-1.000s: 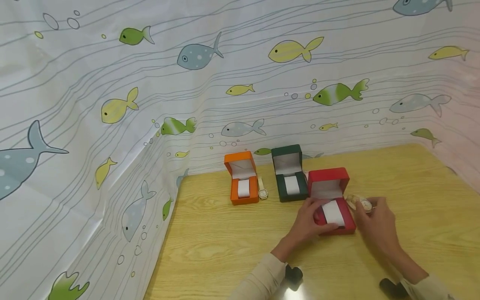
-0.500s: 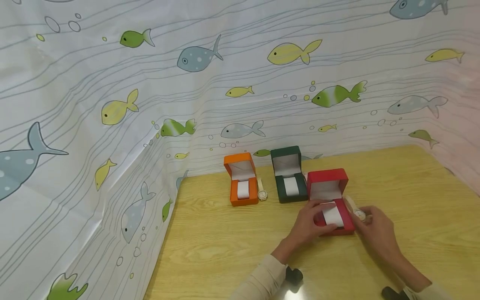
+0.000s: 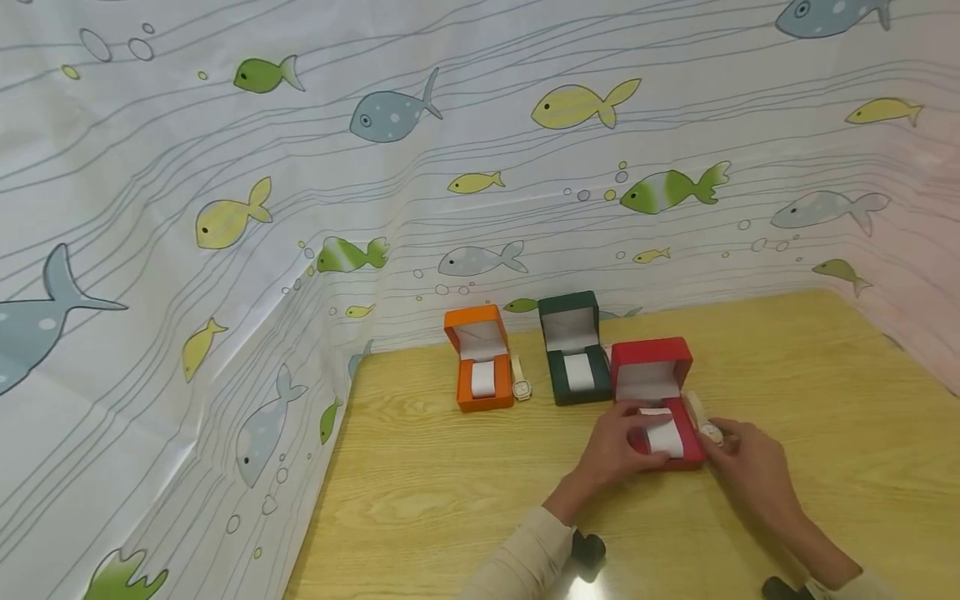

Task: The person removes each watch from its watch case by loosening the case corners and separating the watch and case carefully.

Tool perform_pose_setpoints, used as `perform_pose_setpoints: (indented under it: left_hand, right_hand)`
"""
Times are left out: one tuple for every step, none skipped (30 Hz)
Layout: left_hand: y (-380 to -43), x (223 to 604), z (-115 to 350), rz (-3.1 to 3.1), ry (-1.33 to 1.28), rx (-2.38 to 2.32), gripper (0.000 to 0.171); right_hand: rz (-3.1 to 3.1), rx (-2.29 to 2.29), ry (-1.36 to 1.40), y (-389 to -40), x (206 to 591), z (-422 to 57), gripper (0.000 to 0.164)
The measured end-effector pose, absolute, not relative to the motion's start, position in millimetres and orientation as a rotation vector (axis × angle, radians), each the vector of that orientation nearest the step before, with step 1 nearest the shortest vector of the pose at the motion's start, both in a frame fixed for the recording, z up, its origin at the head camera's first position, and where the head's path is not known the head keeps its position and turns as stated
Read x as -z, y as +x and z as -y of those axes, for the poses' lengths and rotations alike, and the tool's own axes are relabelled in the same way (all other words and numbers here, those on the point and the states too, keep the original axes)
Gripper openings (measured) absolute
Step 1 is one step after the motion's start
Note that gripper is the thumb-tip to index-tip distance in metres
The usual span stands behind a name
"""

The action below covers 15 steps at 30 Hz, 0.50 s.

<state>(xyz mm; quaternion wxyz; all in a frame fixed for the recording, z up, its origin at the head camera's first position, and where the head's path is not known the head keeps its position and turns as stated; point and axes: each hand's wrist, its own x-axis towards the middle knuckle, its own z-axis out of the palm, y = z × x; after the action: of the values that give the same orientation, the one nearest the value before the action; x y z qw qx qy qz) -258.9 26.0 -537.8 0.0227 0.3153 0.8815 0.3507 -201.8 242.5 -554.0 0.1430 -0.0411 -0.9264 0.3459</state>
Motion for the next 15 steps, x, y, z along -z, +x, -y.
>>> perform_pose_setpoints:
  left_hand:
    - [-259.2,538.7,-25.8,-2.731,0.984,-1.084,0.054]
    - [-259.5,539.6,-25.6,-2.727,0.995,-1.091,0.052]
    - [-259.7,539.9,-25.4,-2.719,0.994,-1.105,0.051]
    - [-260.0,540.2,-25.2,-2.711,1.0,-1.121,0.05]
    - [-260.4,540.6,-25.0,-2.706,1.005,-1.133,0.049]
    - [-260.5,540.8,-24.9,-2.696,1.004,-1.151,0.049]
    - [-260.7,541.4,-25.0,-2.688,1.004,-1.166,0.048]
    - [-260.7,542.0,-25.1,-2.684,1.001,-1.178,0.048]
    - [-260.5,542.5,-25.1,-2.676,0.996,-1.188,0.049]
    - [-260.2,543.1,-25.1,-2.669,0.994,-1.195,0.049]
    - [-260.0,544.0,-25.1,-2.666,0.993,-1.195,0.051]
    - [-259.9,544.9,-25.2,-2.661,0.998,-1.192,0.052]
    - [-259.9,545.8,-25.3,-2.661,1.009,-1.182,0.053]
    - [-259.9,546.9,-25.3,-2.658,1.018,-1.169,0.055]
    - [-260.1,547.9,-25.2,-2.653,1.03,-1.158,0.057]
  right_hand:
    - [2.689,-1.016,-0.132,-201.2,554.0,-242.6,0.042]
    - [2.701,-1.034,-0.149,-200.3,554.0,-242.5,0.045]
    - [2.708,-1.05,-0.161,-199.7,554.1,-242.6,0.047]
    - [2.712,-1.066,-0.166,-199.6,553.9,-243.2,0.048]
    - [2.724,-1.078,-0.179,-199.3,553.6,-243.5,0.049]
    - [2.729,-1.084,-0.181,-199.2,553.2,-244.0,0.05]
    - [2.73,-1.087,-0.181,-198.8,552.6,-244.0,0.049]
    - [2.732,-1.084,-0.175,-198.8,552.3,-244.2,0.049]
    - [2.737,-1.071,-0.167,-198.5,551.6,-244.1,0.048]
    - [2.747,-1.055,-0.16,-198.2,551.3,-244.3,0.047]
    - [2.759,-1.03,-0.158,-197.9,550.7,-244.2,0.047]
    - [2.768,-1.005,-0.153,-197.5,550.1,-244.3,0.046]
    - [2.778,-0.974,-0.151,-197.2,549.2,-244.4,0.046]
    - [2.786,-0.944,-0.147,-197.0,548.5,-244.7,0.045]
    - [2.791,-0.925,-0.143,-196.6,547.5,-244.8,0.045]
